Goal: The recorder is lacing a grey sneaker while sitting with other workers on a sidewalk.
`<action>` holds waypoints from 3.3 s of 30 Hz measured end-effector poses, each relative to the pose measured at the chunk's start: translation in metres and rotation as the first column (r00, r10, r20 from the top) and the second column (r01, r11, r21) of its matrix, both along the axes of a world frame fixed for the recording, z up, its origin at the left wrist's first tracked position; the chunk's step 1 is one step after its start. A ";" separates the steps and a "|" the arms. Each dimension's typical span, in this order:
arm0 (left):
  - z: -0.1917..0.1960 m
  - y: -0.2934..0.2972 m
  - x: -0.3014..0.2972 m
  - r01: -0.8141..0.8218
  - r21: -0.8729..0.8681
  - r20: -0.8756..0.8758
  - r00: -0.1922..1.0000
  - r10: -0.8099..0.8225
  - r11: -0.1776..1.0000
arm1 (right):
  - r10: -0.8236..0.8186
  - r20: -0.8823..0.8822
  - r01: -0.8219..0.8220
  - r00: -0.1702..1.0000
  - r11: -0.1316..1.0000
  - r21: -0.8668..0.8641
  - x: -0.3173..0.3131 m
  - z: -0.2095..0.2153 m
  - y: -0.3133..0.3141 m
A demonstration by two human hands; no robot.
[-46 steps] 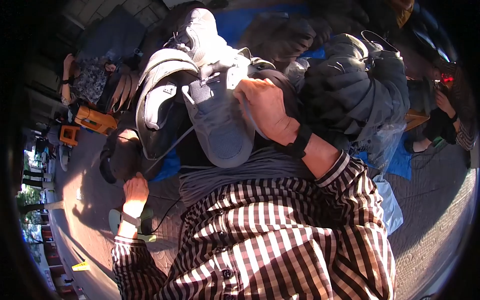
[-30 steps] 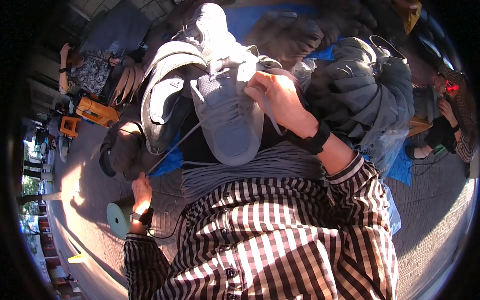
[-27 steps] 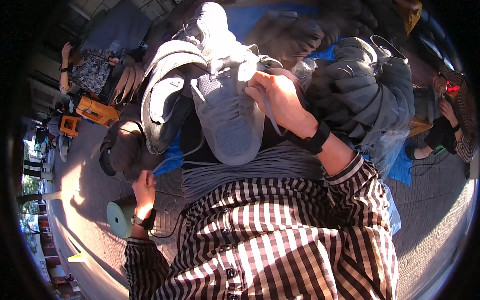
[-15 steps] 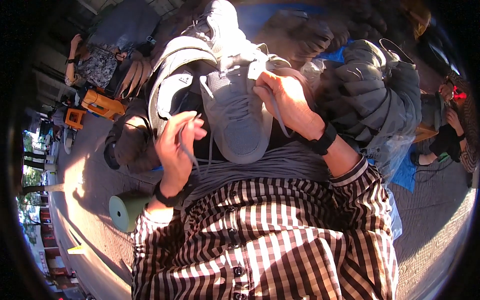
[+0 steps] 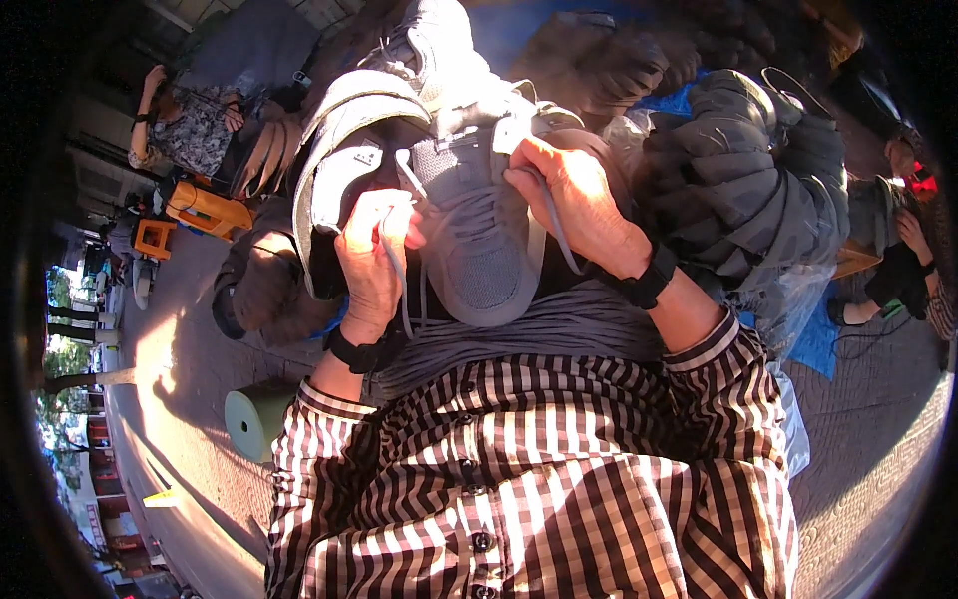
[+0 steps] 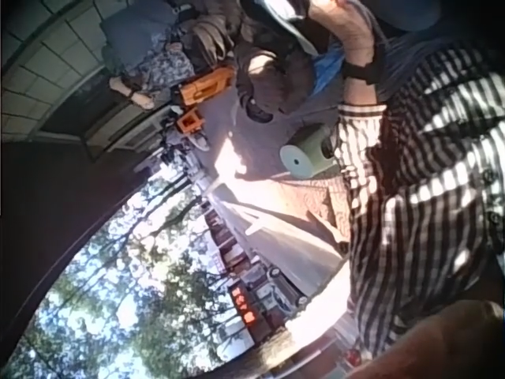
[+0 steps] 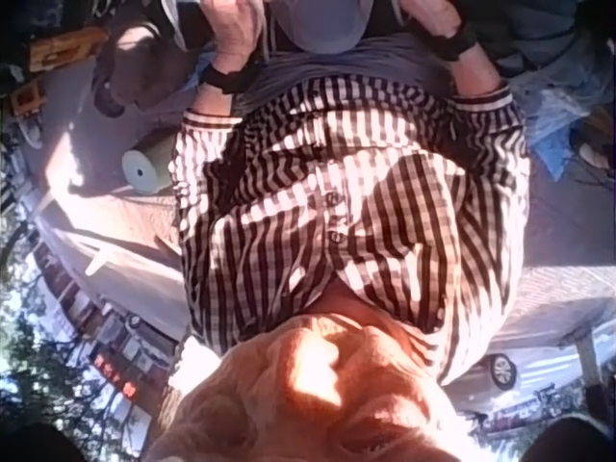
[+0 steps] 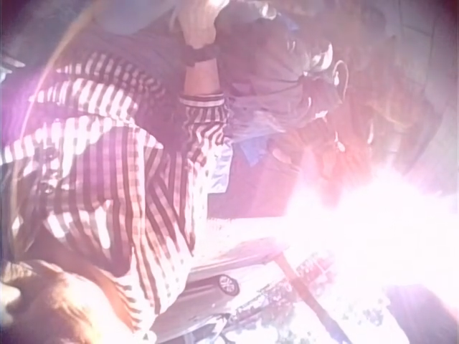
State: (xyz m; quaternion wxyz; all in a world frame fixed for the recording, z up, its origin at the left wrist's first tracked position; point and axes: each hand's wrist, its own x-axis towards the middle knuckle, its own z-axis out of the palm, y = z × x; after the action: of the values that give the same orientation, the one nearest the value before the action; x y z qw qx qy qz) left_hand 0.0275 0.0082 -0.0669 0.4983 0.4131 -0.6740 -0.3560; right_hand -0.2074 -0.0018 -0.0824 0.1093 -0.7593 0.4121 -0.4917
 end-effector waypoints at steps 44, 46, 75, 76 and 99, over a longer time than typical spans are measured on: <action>0.035 -0.020 0.024 0.539 -0.559 0.827 0.307 0.472 0.630 | -0.113 -0.373 -0.051 0.921 0.914 -0.402 -0.007 0.009 -0.031; 0.036 -0.031 0.040 0.609 -0.495 0.853 0.204 0.480 0.620 | -0.138 -0.517 -0.160 0.845 0.856 -0.491 -0.007 0.030 -0.032; 0.096 -0.062 0.012 0.582 0.102 0.946 0.195 -0.260 0.806 | 0.546 -0.793 -0.296 0.270 0.831 0.472 0.080 0.057 -0.116; 0.097 -0.064 0.004 0.592 0.103 0.947 0.186 -0.261 0.799 | 0.541 -0.793 -0.288 0.281 0.835 0.468 0.072 0.059 -0.111; 0.074 -0.047 -0.005 0.617 -0.119 0.987 0.161 0.023 0.778 | 0.160 -0.208 -0.141 0.965 0.984 0.105 0.047 0.015 -0.056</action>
State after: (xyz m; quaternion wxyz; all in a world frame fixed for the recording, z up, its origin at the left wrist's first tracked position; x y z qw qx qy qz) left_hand 0.0221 -0.0393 0.0067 -0.0226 0.2442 -0.9669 0.0710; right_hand -0.1605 -0.0574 -0.0672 0.1347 -0.8316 0.3840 -0.3780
